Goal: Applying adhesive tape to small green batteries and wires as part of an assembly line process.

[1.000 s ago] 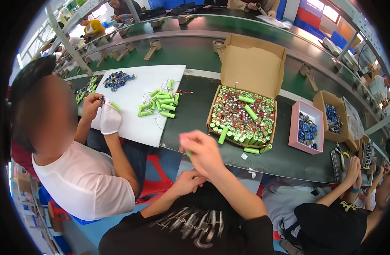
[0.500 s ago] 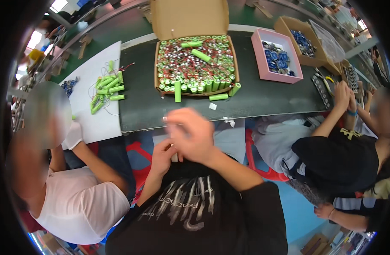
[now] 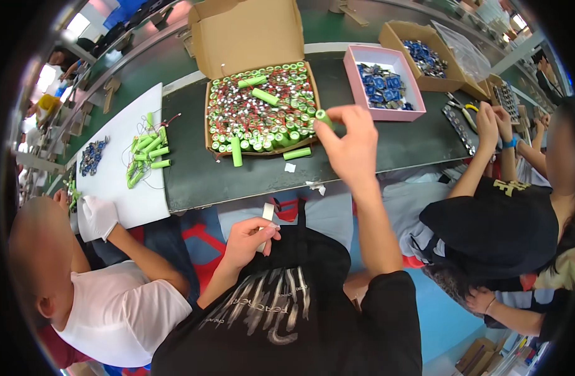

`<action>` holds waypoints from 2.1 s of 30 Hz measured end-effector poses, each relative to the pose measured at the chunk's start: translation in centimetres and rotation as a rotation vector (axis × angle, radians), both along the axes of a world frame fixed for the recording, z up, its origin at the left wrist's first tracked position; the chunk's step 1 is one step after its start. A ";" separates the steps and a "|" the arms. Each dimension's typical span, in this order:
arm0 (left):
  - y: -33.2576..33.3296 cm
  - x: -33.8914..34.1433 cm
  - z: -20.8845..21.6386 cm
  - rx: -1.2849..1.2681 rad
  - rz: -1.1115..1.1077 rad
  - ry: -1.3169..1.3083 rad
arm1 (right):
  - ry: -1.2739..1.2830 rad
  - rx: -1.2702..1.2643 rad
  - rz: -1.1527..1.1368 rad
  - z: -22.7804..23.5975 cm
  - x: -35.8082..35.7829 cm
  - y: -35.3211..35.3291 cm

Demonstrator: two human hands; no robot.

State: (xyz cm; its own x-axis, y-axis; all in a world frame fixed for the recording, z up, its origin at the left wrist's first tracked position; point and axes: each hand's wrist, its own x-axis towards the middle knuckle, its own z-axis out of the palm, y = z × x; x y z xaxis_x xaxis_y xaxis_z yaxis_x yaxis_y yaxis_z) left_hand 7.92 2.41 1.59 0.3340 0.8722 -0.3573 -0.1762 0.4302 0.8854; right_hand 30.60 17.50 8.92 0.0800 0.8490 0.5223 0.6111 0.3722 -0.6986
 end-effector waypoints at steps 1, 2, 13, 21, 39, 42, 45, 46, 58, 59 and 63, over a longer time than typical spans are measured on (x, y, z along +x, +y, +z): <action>0.0 -0.1 0.0 -0.005 0.020 0.000 | 0.011 0.037 0.067 0.8 0.0 0.8; 0.0 -0.2 -0.1 -0.009 0.038 0.000 | -0.027 0.023 0.095 1.6 -0.2 1.8; -0.4 -2.0 2.2 -0.004 0.124 -0.194 | 0.478 0.005 0.657 7.3 -3.6 5.6; -0.6 -3.1 4.6 -0.088 0.143 -0.283 | 0.169 -0.558 0.855 -1.3 -7.2 -8.7; -0.1 -2.7 4.4 -0.139 -0.031 -0.142 | -0.116 -0.356 1.008 -2.3 -4.2 -8.2; 0.3 -2.1 4.7 -0.134 -0.039 -0.171 | -0.020 -0.385 1.016 -2.1 -4.3 -8.2; 0.3 -1.8 4.8 -0.160 0.000 -0.158 | 0.025 -0.384 1.044 -2.0 -4.4 -8.4; 0.4 -1.7 4.8 -0.159 -0.007 -0.147 | 0.033 -0.377 1.029 -2.1 -4.4 -8.5; 0.9 -0.9 3.1 -0.146 -0.010 -0.103 | 0.218 -0.502 0.745 -4.3 -5.3 -10.3; 0.9 -0.8 3.0 -0.165 -0.001 -0.129 | 0.295 -0.600 0.691 -4.4 -5.2 -10.5; 0.9 -0.7 2.8 -0.165 -0.044 -0.054 | 0.352 -0.725 0.634 -4.9 -5.5 -11.3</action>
State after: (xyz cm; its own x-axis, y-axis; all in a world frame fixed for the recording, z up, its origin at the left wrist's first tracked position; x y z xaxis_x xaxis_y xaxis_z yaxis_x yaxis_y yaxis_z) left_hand 7.23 3.36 4.43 0.3930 0.7874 -0.4750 -0.1992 0.5772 0.7920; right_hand 25.14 6.19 4.02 -0.4441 0.8904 -0.0994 0.1658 -0.0273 -0.9858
